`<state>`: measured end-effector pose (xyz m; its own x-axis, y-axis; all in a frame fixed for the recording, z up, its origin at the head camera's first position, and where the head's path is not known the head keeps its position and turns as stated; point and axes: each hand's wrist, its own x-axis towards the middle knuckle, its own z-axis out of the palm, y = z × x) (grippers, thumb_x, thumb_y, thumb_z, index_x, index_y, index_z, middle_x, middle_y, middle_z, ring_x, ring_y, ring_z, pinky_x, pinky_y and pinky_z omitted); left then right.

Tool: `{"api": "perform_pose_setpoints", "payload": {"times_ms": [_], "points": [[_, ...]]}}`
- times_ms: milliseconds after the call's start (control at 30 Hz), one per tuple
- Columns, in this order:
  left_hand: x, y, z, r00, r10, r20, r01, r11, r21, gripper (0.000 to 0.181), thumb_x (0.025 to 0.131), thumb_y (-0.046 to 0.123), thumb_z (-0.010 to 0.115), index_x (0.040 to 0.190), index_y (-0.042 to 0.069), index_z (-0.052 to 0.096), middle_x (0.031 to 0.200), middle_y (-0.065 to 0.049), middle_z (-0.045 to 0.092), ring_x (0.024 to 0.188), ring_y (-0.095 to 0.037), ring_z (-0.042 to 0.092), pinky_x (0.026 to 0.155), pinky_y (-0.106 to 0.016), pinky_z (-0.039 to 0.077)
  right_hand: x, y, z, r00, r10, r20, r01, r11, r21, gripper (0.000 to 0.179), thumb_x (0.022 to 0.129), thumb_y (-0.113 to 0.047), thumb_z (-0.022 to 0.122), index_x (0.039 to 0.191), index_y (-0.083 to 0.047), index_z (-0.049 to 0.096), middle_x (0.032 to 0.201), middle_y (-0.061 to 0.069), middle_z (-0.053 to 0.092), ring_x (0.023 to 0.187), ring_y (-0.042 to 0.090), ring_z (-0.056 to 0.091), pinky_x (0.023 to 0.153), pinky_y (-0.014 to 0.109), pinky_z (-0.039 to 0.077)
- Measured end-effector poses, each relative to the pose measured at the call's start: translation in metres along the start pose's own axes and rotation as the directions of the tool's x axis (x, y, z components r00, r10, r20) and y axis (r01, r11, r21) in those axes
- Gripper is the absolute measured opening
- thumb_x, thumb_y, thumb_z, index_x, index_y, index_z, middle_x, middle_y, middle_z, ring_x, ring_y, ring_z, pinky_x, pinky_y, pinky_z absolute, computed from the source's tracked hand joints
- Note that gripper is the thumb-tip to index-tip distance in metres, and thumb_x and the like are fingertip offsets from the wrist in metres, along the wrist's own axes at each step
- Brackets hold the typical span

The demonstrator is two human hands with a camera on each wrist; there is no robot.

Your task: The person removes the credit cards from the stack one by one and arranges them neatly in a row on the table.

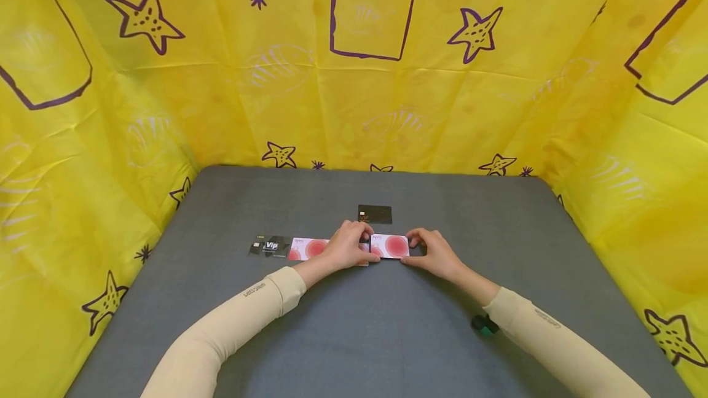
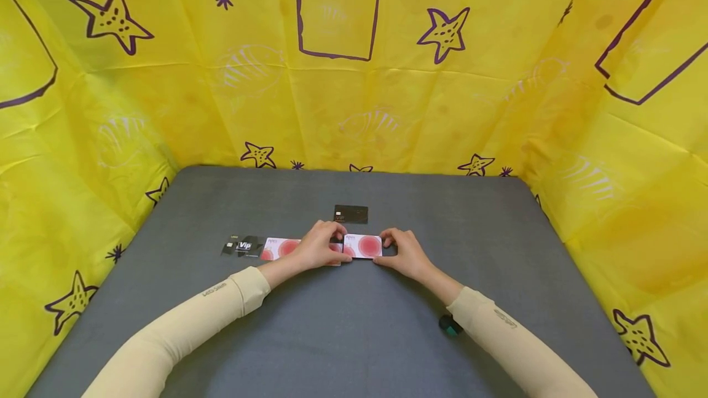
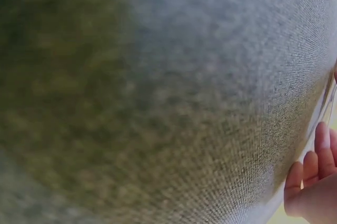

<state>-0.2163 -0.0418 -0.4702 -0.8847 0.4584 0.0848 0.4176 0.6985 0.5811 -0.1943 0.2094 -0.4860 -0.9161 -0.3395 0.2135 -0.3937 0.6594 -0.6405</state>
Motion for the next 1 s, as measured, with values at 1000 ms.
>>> {"api": "perform_pose_setpoints", "payload": {"times_ms": [1000], "points": [[-0.0095,0.0003,0.0034,0.998,-0.003,0.061,-0.002,0.997,0.073,0.051,0.070,0.043,0.085,0.108,0.014,0.067,0.106,-0.005,0.057,0.107,-0.026,0.042,0.088,-0.041,0.034,-0.0103,-0.0016,-0.0016,0.998,0.004,0.070,-0.001,0.999,-0.052,0.051,0.071,-0.034,0.087,0.109,-0.008,0.065,0.095,0.003,0.058,0.096,0.025,0.044,0.082,0.041,0.033]]}}
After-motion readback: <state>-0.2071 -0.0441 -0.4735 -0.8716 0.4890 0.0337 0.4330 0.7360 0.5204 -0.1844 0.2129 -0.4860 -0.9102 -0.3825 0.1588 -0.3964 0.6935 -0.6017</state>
